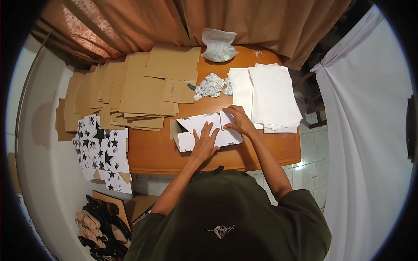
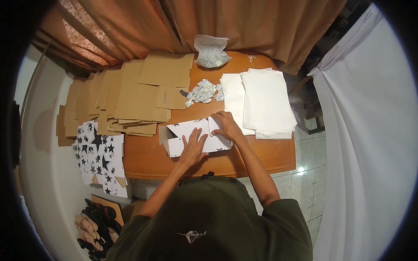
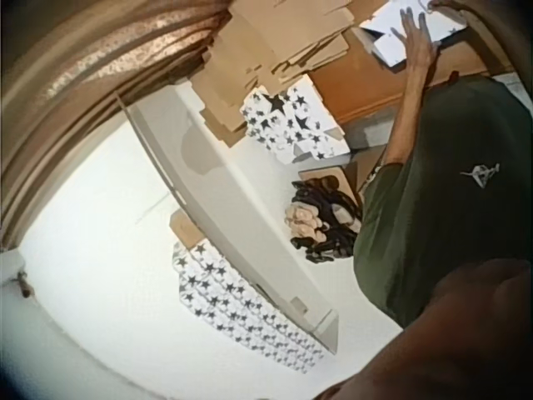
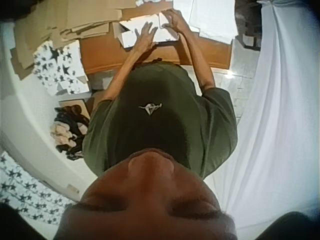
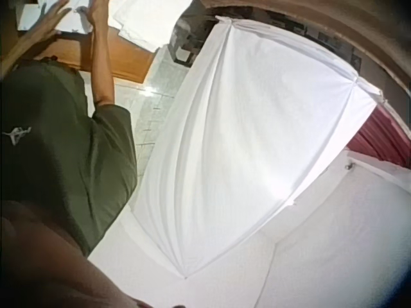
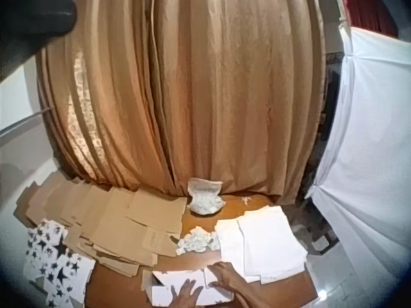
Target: Folding cardboard sheets into shoe boxes and placing them on a storage shelf.
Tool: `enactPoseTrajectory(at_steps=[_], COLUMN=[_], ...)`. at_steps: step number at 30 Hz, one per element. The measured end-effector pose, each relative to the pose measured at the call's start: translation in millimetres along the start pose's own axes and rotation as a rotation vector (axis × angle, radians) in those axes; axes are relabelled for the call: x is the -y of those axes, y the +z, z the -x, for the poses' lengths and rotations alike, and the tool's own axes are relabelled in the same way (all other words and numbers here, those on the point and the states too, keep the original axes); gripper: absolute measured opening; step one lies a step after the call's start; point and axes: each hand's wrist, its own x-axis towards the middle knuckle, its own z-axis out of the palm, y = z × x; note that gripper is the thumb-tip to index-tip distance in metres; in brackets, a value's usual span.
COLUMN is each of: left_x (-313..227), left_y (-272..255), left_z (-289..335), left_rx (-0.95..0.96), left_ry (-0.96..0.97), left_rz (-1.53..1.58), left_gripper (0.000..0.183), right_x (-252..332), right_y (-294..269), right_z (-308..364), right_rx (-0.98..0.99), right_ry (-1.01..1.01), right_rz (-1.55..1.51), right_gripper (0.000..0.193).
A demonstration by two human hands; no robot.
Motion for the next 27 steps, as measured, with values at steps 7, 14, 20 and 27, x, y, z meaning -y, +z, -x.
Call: enactPoseTrajectory(at_steps=[7, 14, 20, 27], left_x=[-3.9, -3.3, 0.6, 7.8], left_y=[9.3, 15.8, 14.5, 11.9], left_z=[-2.9, -2.6, -2.2, 2.7], left_rx=[-0.038, -0.066, -0.057, -0.055], left_ry=[-0.024, -0.012, 0.005, 0.009], left_rz=[0.022, 0.025, -0.011, -0.047], left_gripper=[0.074, 0.072, 0.078, 0.084], right_x=[6.8, 15.1, 3.6, 20.1], right_y=[1.6, 1.4, 11.4, 33.4], right_z=[3.1, 6.3, 13.1, 33.2], right_rx=[-0.040, -0.065, -0.101, -0.140], right_ry=[0.095, 0.158, 0.062, -0.005], right_rz=[0.033, 0.082, 0.063, 0.434], right_gripper=[0.074, 0.070, 0.070, 0.068])
